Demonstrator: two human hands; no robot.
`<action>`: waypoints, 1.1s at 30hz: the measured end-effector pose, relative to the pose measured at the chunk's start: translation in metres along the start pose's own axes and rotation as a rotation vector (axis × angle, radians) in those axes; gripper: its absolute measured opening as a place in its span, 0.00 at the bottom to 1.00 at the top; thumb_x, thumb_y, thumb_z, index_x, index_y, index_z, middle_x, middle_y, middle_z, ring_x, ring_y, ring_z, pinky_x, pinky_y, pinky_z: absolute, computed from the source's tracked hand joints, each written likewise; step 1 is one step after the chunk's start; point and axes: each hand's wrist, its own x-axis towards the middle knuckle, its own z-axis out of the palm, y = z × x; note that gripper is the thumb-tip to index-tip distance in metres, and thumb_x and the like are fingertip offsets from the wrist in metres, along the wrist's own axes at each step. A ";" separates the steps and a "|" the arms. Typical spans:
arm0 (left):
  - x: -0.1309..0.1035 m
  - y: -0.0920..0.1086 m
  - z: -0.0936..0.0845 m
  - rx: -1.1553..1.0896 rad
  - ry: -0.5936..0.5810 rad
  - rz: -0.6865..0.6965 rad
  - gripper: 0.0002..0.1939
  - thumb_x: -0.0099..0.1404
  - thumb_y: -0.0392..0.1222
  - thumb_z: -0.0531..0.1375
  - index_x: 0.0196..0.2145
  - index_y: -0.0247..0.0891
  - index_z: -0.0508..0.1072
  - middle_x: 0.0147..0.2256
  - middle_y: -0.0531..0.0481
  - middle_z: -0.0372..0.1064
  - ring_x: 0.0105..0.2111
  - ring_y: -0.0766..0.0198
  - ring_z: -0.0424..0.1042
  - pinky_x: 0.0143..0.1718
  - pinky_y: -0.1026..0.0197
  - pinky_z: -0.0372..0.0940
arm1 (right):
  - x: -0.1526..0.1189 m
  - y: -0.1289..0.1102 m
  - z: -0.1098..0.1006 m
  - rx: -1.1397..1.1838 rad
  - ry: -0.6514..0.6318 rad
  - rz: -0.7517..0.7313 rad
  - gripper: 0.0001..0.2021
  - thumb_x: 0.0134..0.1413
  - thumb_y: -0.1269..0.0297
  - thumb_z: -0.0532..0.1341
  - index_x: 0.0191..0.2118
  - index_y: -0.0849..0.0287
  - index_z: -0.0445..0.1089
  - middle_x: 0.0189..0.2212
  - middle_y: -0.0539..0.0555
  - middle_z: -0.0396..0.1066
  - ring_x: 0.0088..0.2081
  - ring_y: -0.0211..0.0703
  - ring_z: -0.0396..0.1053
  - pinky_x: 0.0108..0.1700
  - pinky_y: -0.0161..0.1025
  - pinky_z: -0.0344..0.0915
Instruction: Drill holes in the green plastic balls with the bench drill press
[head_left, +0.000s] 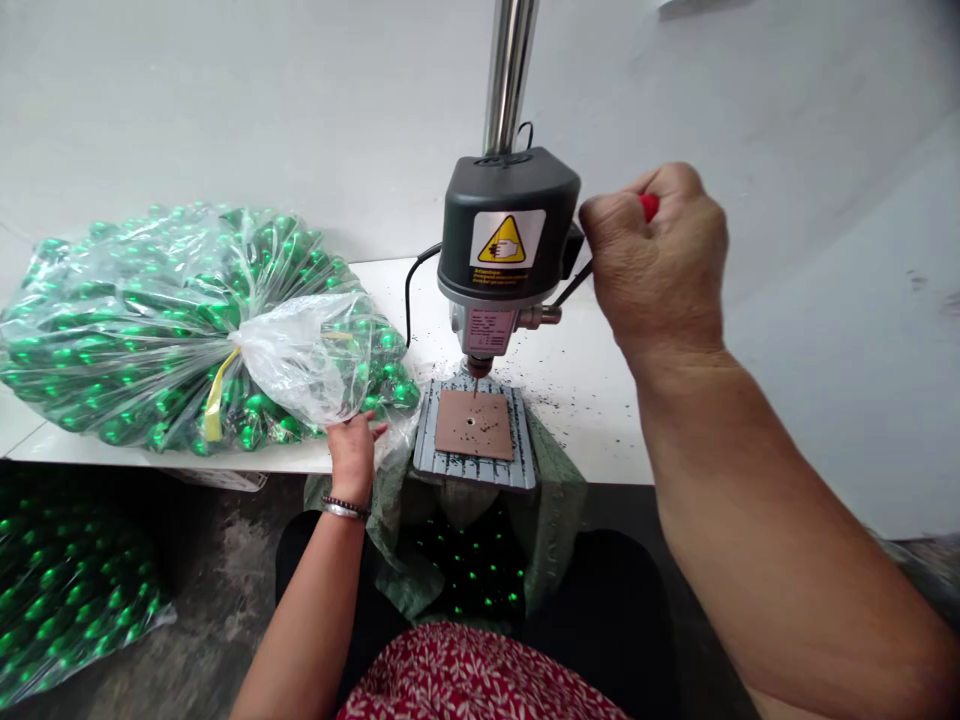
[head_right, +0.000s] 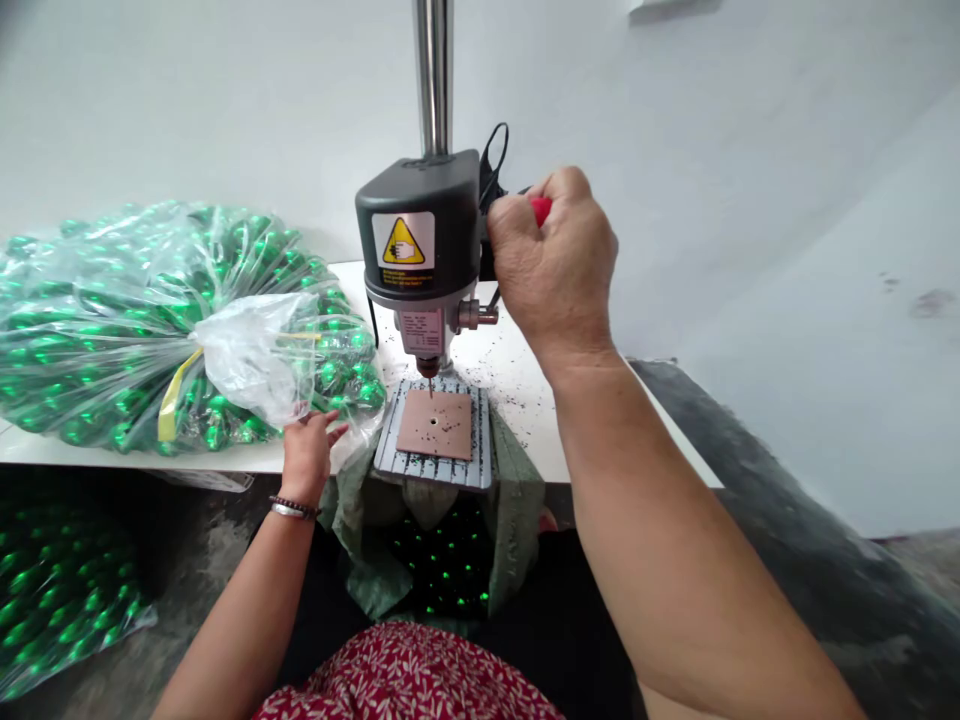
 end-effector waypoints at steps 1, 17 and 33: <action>-0.004 0.003 -0.003 -0.026 -0.017 0.040 0.21 0.68 0.33 0.46 0.53 0.33 0.71 0.40 0.40 0.75 0.40 0.55 0.78 0.42 0.52 0.75 | 0.000 0.001 0.000 -0.004 -0.002 0.004 0.11 0.59 0.67 0.58 0.28 0.61 0.56 0.22 0.43 0.54 0.27 0.25 0.49 0.37 0.32 0.53; 0.140 0.028 -0.002 0.752 -0.264 0.210 0.26 0.72 0.53 0.52 0.64 0.48 0.65 0.53 0.37 0.73 0.53 0.49 0.73 0.52 0.53 0.66 | 0.001 0.004 -0.004 0.027 -0.035 0.057 0.11 0.53 0.57 0.61 0.29 0.59 0.62 0.20 0.44 0.56 0.25 0.29 0.52 0.33 0.36 0.54; 0.090 0.018 -0.020 0.730 -0.159 0.390 0.22 0.72 0.36 0.48 0.59 0.37 0.69 0.51 0.36 0.74 0.54 0.52 0.72 0.55 0.53 0.65 | -0.007 0.005 -0.004 0.014 0.039 0.043 0.07 0.52 0.63 0.61 0.30 0.60 0.64 0.22 0.44 0.60 0.26 0.28 0.54 0.33 0.35 0.56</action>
